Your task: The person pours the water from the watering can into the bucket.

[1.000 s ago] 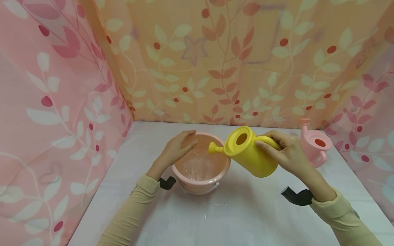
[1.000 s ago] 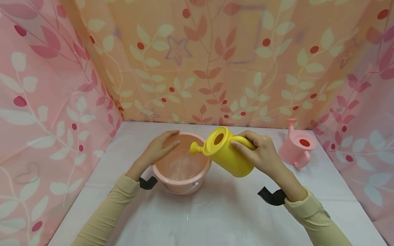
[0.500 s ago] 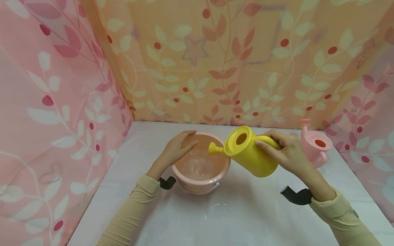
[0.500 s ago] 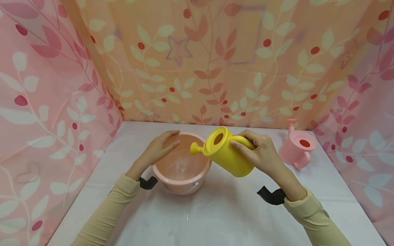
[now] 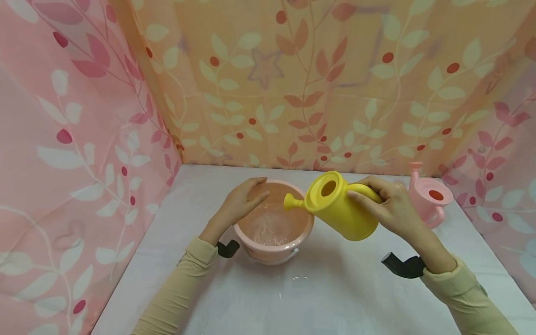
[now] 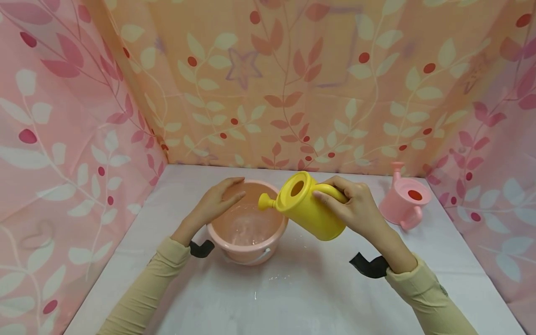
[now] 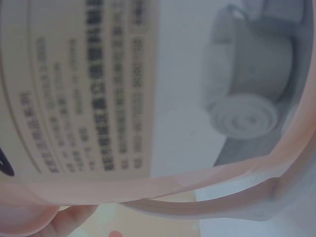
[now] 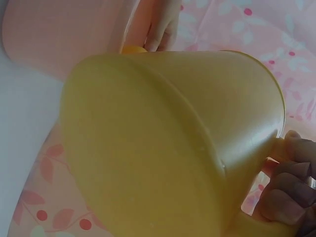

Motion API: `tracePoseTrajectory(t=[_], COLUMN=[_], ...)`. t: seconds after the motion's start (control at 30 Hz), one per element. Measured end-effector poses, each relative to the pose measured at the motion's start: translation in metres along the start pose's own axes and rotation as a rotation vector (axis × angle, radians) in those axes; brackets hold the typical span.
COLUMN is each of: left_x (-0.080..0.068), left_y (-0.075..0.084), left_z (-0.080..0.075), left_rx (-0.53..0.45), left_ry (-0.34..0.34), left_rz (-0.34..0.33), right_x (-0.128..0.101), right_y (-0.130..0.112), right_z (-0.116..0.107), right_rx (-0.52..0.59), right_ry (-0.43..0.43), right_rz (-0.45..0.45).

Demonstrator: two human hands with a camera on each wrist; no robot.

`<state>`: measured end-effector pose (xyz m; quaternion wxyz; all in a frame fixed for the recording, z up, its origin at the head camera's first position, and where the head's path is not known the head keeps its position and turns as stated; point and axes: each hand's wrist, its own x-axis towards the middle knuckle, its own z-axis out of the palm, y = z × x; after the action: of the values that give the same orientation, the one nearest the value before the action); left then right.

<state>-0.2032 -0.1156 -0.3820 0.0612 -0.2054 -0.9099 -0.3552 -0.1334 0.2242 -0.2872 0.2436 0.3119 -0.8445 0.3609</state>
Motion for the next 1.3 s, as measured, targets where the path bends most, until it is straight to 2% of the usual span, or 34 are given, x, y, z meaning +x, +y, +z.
tracePoseTrajectory(t=[0.47, 0.77, 1.3], left_x=[-0.0006, 0.0005, 0.0009], left_y=[-0.0007, 0.0001, -0.0003], left_z=[0.0002, -0.0005, -0.0006], left_rx=[-0.001, -0.002, -0.006], left_ry=[-0.005, -0.012, -0.011], left_rz=[-0.017, -0.012, -0.016], right_x=[0.0008, -0.0005, 0.0003], right_y=[0.0005, 0.0018, 0.0012], right_z=[-0.0001, -0.0008, -0.0006], right_rx=[-0.016, -0.02, -0.024], right_ry=[-0.008, -0.025, -0.024], right_rz=[0.014, 0.055, 0.062])
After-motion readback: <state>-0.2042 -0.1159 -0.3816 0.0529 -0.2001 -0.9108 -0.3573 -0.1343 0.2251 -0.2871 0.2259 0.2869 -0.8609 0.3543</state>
